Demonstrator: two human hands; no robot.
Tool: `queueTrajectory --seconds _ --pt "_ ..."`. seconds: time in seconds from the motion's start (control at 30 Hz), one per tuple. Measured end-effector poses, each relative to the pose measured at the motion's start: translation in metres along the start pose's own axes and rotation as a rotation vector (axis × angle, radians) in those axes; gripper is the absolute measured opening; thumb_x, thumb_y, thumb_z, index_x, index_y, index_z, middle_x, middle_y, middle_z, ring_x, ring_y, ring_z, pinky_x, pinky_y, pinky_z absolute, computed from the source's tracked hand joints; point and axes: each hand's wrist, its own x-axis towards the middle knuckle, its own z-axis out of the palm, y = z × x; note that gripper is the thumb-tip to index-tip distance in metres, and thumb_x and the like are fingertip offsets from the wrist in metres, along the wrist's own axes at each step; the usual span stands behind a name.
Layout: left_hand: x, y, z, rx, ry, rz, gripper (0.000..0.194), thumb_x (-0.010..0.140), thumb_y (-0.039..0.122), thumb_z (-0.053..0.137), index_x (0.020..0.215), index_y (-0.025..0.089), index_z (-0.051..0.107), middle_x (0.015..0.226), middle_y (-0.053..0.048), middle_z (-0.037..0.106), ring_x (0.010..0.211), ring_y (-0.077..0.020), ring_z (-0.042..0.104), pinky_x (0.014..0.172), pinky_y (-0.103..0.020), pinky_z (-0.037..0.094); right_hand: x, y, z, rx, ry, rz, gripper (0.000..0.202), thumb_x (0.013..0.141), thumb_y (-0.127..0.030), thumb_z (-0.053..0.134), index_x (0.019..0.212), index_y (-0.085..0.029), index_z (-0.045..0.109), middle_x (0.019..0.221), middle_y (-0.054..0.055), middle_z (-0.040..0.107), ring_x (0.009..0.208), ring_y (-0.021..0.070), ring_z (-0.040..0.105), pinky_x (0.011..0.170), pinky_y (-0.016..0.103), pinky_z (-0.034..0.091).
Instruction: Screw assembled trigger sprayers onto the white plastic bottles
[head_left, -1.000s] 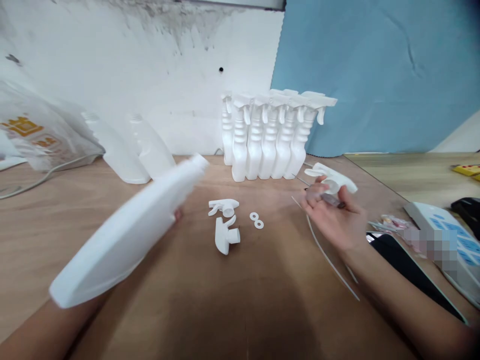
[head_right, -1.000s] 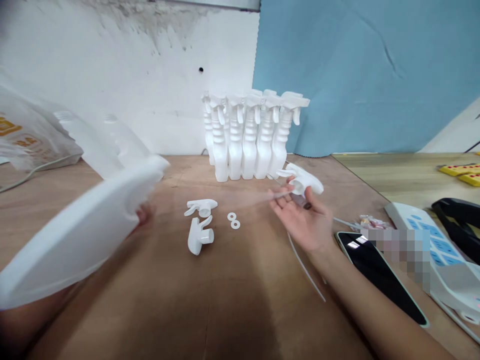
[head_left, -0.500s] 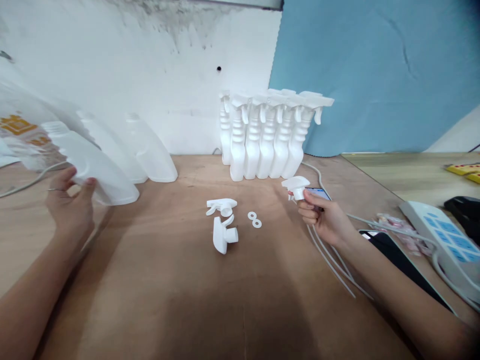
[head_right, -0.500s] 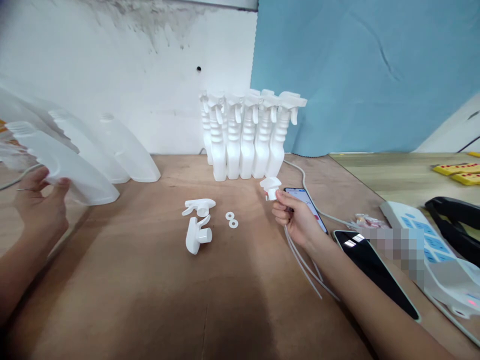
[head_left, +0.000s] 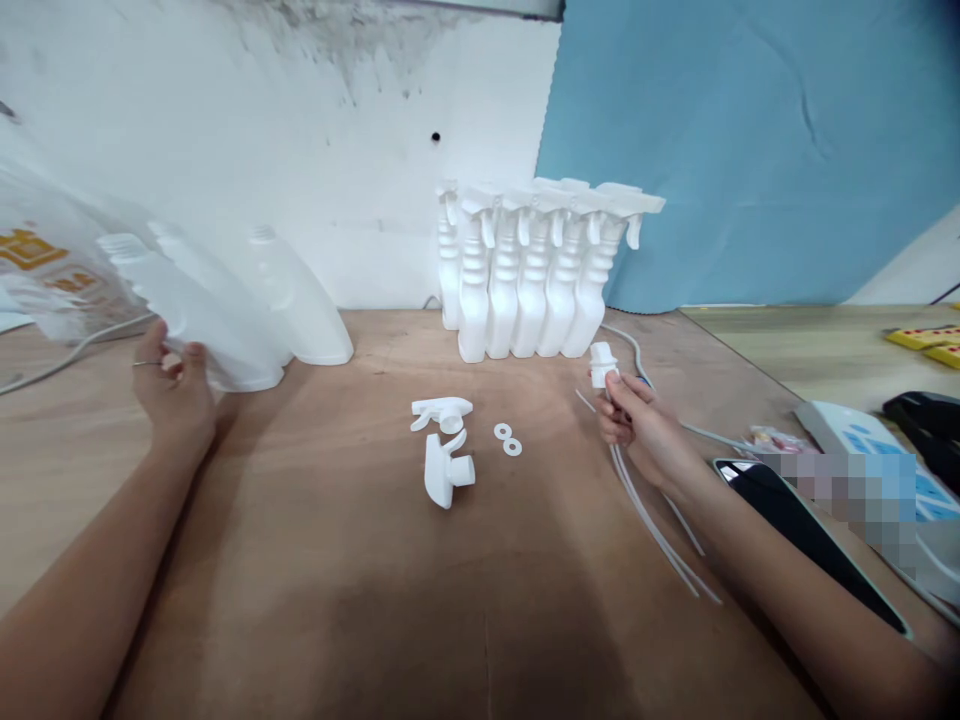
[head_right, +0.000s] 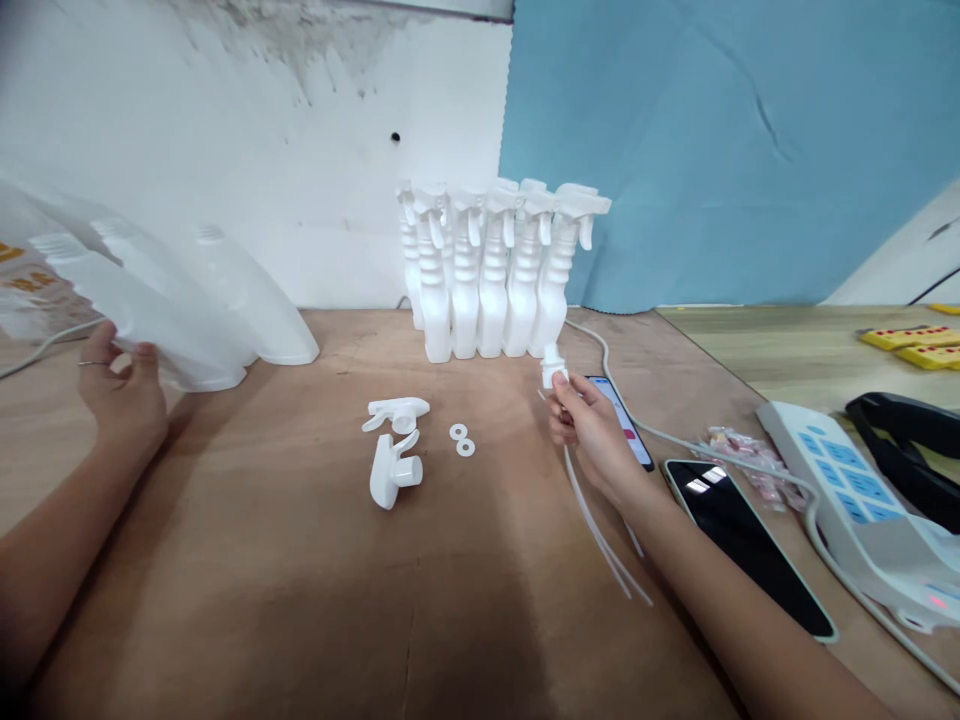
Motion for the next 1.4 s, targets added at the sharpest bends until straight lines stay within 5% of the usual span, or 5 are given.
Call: queueTrajectory --seconds 0.3,0.57,0.8,1.0,1.4 --pt "-0.008 0.007 -0.004 0.037 0.013 0.033 0.05 0.089 0.013 0.064 0.134 0.013 0.043 0.138 -0.006 0.049 0.119 -0.0181 0.05 0.093 -0.029 0.044 0.014 0.011 -0.016 -0.403 0.195 -0.24 0.038 0.084 -0.058 0.068 0.104 -0.025 0.064 0.096 0.004 0.069 0.076 0.0189 0.065 0.063 0.03 0.049" --pt "-0.038 0.035 -0.011 0.109 0.133 0.186 0.035 0.087 0.013 0.058 0.118 0.006 0.042 0.119 -0.011 0.047 0.108 -0.0231 0.05 0.094 -0.04 0.041 0.014 0.013 -0.019 -0.73 0.268 -0.549 0.04 0.092 -0.052 0.059 0.122 -0.027 0.063 0.122 0.007 0.067 0.115 0.0298 0.06 0.099 0.045 0.045" --pt "-0.126 0.117 0.018 0.05 -0.381 0.464 0.025 0.087 0.029 0.065 0.109 0.018 0.058 0.114 -0.008 0.057 0.118 -0.0273 0.053 0.107 -0.043 0.041 0.008 0.02 -0.012 -0.67 0.215 -0.517 0.041 0.093 -0.049 0.059 0.129 -0.029 0.06 0.125 0.006 0.066 0.109 0.0287 0.061 0.096 0.047 0.047" --pt "-0.184 0.164 0.032 -0.003 -1.092 0.247 0.099 0.068 0.058 0.081 0.15 0.041 0.027 0.162 -0.006 0.022 0.144 -0.0419 0.03 0.114 -0.06 0.032 -0.007 0.019 0.003 -0.672 0.179 -0.486 0.037 0.093 -0.046 0.06 0.124 -0.026 0.063 0.116 0.005 0.069 0.1 0.0264 0.062 0.09 0.041 0.048" --pt "-0.176 0.167 0.025 -0.127 -1.094 0.312 0.059 0.092 0.027 0.057 0.147 0.03 0.034 0.163 -0.009 0.019 0.148 -0.0316 0.027 0.12 -0.052 0.027 -0.049 0.023 0.038 -0.629 -0.088 -0.389 0.032 0.091 -0.043 0.066 0.119 -0.027 0.067 0.12 0.005 0.069 0.109 0.0286 0.063 0.094 0.04 0.049"
